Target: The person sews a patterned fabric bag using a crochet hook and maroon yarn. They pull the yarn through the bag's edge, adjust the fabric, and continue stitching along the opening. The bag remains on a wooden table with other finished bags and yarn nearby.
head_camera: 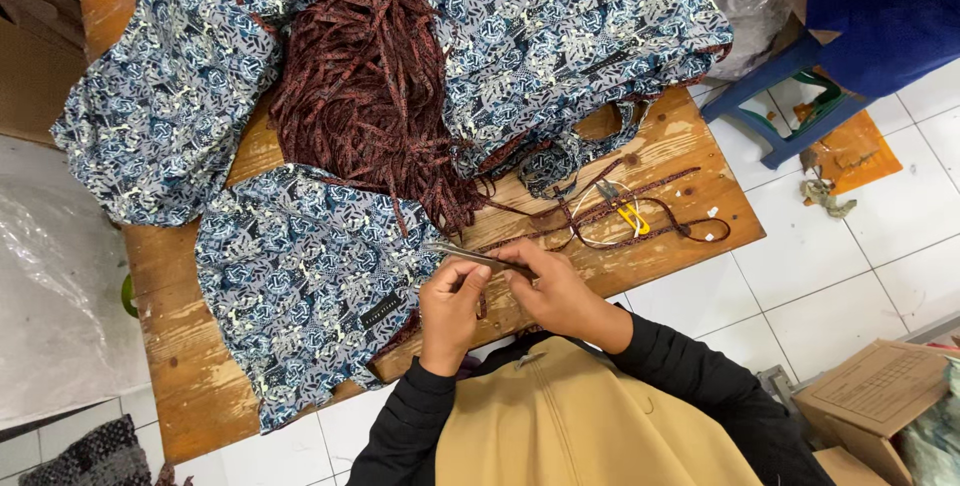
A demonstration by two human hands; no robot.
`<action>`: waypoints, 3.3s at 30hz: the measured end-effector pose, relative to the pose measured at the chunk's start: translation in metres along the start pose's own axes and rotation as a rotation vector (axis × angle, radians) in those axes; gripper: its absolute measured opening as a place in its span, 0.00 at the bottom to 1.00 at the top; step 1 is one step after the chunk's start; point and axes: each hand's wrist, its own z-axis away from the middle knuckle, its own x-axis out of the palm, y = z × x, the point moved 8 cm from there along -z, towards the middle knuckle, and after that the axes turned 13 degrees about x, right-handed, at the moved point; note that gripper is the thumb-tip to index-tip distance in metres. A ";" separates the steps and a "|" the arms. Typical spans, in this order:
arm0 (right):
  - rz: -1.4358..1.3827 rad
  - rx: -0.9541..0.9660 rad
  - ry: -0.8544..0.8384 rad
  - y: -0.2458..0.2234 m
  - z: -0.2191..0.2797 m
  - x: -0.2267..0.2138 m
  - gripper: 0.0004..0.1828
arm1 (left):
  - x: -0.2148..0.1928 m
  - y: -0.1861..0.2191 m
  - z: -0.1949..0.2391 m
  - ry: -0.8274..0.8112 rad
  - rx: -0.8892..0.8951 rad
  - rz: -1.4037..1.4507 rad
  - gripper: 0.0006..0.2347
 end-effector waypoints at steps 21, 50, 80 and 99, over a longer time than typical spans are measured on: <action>-0.217 0.216 0.046 0.168 0.004 0.009 0.05 | 0.025 -0.044 0.039 0.004 -0.080 -0.169 0.09; -0.261 0.348 -0.112 0.233 -0.084 0.113 0.05 | -0.409 -0.172 0.256 0.679 -0.176 -1.201 0.23; -0.504 0.557 0.007 0.128 -0.116 0.090 0.08 | -0.227 -0.128 0.147 -0.476 0.098 -0.889 0.29; -0.776 0.396 -0.069 0.142 -0.077 0.006 0.01 | -0.243 -0.220 0.134 0.160 -0.228 -0.625 0.14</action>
